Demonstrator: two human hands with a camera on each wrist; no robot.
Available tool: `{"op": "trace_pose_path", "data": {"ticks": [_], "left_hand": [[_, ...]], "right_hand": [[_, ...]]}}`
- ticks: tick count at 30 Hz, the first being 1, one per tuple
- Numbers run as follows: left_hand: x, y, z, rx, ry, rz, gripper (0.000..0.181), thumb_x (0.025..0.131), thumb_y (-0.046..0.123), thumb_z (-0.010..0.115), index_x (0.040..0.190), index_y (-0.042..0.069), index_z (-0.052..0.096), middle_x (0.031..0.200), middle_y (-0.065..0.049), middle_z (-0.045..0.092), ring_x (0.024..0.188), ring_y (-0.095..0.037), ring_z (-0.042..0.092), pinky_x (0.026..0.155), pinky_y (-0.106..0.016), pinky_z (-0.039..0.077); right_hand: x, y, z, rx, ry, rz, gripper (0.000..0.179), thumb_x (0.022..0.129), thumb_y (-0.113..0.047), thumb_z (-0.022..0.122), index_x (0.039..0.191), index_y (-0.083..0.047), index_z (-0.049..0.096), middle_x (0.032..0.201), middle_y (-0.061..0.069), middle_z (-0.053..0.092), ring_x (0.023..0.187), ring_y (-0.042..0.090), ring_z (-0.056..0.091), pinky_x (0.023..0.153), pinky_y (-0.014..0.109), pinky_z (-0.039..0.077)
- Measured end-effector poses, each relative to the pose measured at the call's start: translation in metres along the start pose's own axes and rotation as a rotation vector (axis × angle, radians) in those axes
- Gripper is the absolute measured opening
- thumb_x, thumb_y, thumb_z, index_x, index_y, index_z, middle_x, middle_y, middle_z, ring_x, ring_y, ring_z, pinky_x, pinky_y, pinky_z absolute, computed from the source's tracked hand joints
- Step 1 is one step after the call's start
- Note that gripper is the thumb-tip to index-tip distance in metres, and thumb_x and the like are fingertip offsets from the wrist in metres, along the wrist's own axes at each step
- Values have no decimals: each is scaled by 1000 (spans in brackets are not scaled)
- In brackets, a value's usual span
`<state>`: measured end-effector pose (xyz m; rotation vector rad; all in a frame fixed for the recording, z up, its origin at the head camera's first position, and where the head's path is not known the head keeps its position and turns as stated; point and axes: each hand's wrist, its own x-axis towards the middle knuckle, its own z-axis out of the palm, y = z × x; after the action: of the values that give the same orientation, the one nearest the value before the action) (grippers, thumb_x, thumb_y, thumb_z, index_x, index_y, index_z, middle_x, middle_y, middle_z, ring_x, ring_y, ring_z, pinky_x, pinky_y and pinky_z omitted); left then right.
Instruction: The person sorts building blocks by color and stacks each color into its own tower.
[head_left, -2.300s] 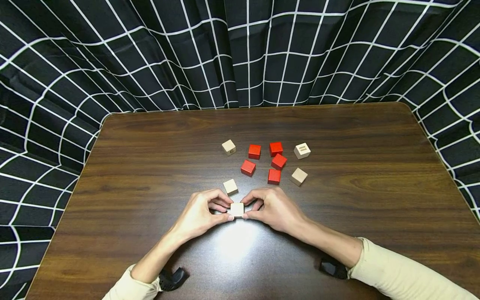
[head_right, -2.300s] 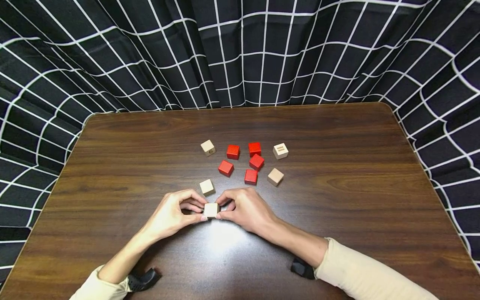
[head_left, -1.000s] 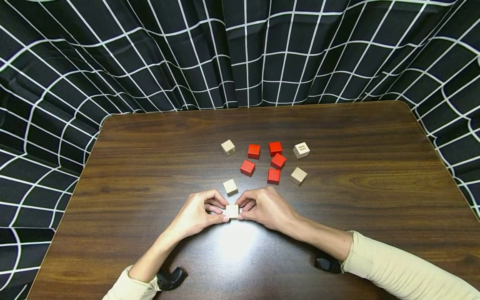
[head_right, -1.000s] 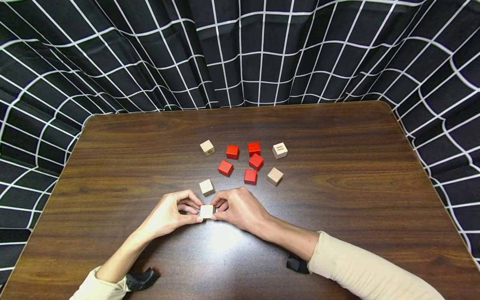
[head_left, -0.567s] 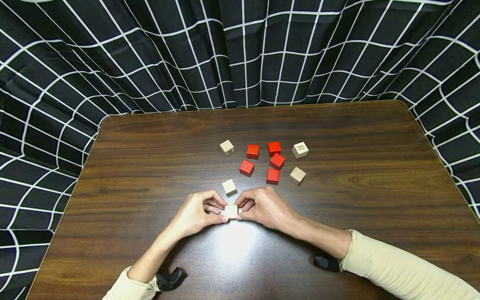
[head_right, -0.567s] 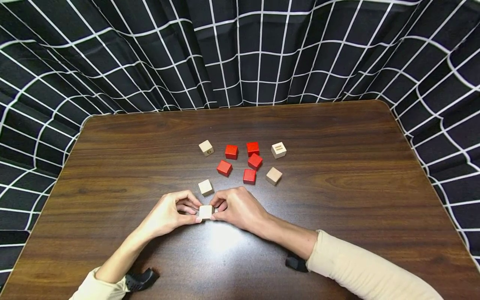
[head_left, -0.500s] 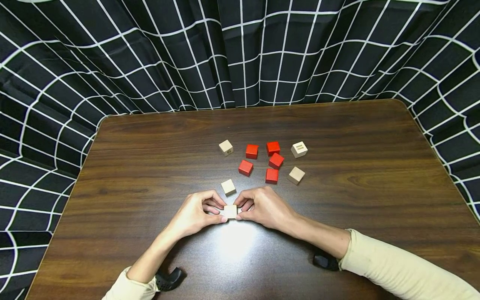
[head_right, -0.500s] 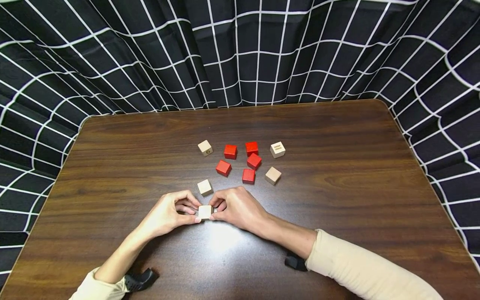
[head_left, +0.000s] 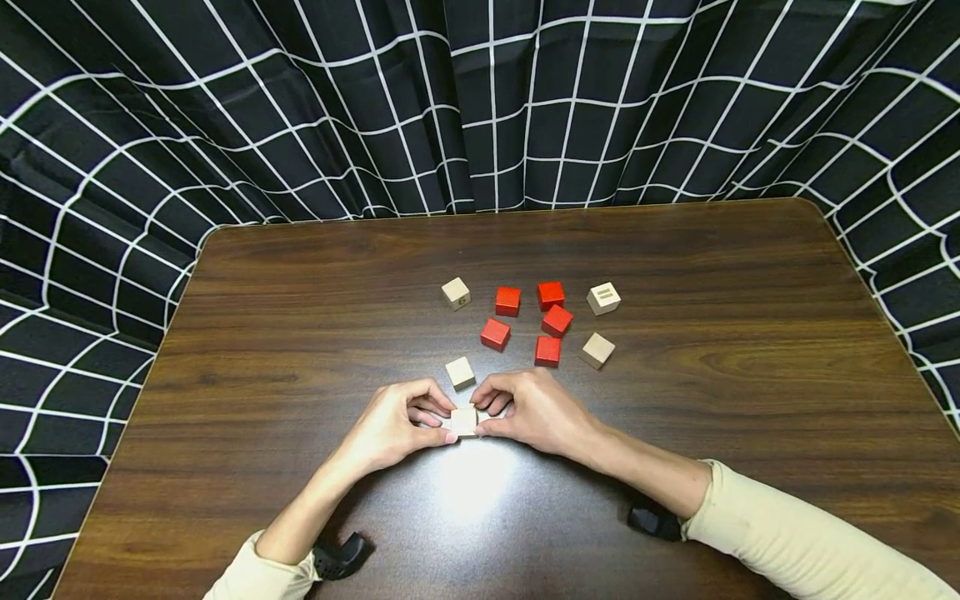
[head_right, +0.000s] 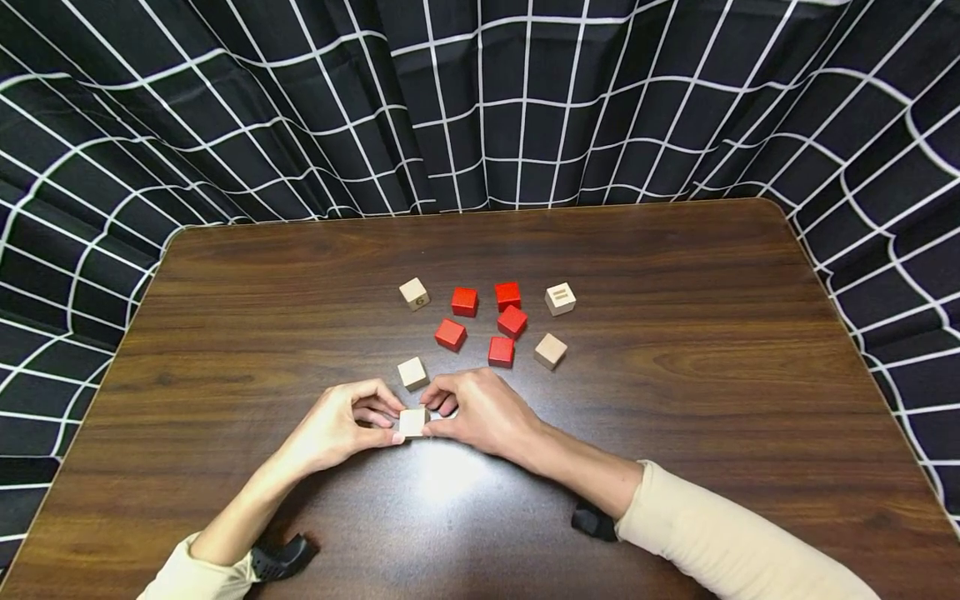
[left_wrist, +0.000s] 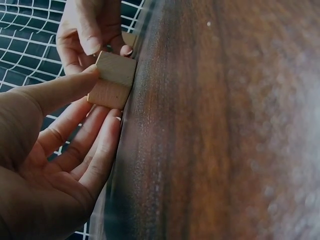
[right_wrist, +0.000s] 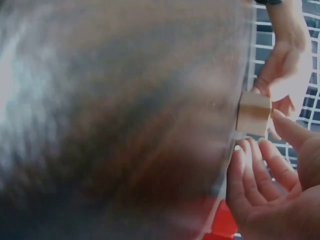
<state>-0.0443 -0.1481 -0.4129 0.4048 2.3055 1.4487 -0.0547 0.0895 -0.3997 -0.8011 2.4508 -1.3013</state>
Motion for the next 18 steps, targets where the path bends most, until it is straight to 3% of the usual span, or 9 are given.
{"op": "trace_pose_path", "data": {"ticks": [18], "left_hand": [[-1, 0, 0, 31, 14, -2, 26, 74, 10, 87, 93, 16, 70, 97, 0, 71, 81, -11, 71, 73, -25, 60]], "right_hand": [[15, -2, -19, 39, 59, -34, 24, 80, -10, 83, 102, -7, 73, 93, 4, 74, 80, 7, 68, 70, 30, 60]]}}
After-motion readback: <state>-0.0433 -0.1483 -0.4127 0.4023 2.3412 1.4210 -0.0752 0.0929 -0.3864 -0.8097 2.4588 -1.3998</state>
